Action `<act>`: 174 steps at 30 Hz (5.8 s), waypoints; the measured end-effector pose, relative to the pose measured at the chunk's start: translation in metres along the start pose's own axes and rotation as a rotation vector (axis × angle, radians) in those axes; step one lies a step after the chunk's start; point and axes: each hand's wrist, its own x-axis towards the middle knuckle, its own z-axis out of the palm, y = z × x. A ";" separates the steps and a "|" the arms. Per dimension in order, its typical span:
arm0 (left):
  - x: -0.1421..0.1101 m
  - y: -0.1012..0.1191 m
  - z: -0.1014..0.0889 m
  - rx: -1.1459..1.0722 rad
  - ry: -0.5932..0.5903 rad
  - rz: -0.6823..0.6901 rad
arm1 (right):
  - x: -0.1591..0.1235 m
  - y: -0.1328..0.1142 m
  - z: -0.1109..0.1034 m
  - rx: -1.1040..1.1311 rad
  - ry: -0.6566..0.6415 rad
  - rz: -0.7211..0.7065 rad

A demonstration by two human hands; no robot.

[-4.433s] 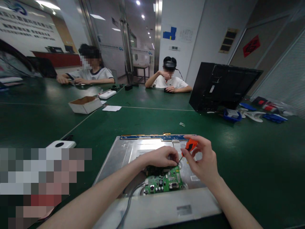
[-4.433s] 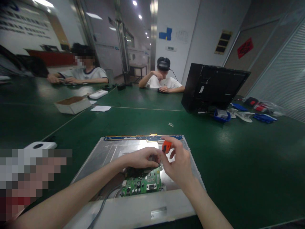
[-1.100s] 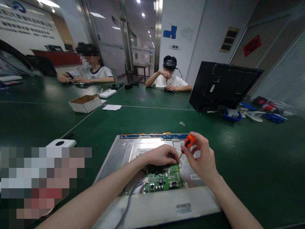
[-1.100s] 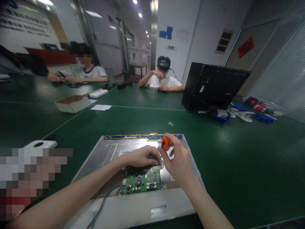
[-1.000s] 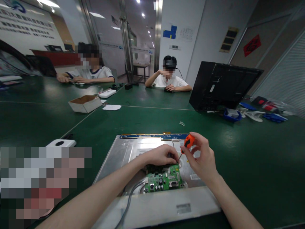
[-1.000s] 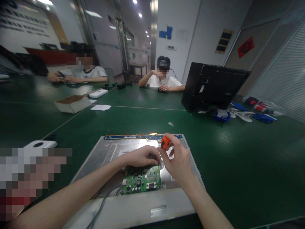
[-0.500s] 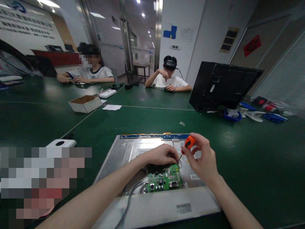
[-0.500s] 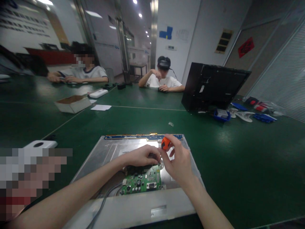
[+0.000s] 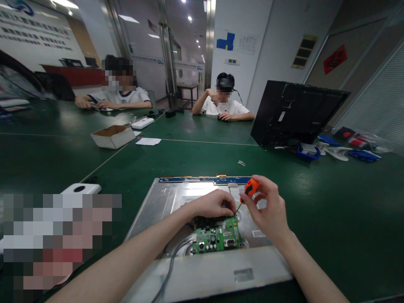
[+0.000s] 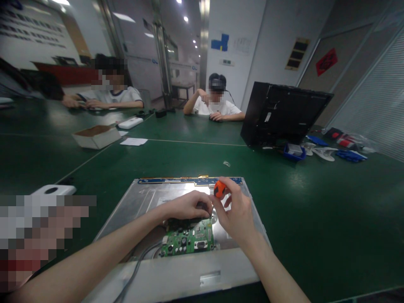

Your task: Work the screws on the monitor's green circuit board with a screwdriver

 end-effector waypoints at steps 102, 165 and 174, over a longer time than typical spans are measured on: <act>-0.013 0.021 -0.050 0.209 0.400 -0.171 | 0.000 0.001 0.002 0.058 0.049 -0.004; -0.052 0.059 0.079 0.803 0.156 0.026 | -0.035 -0.017 -0.027 0.197 0.215 0.156; -0.052 0.055 0.086 0.842 0.222 0.067 | -0.033 -0.023 -0.026 0.237 0.317 0.046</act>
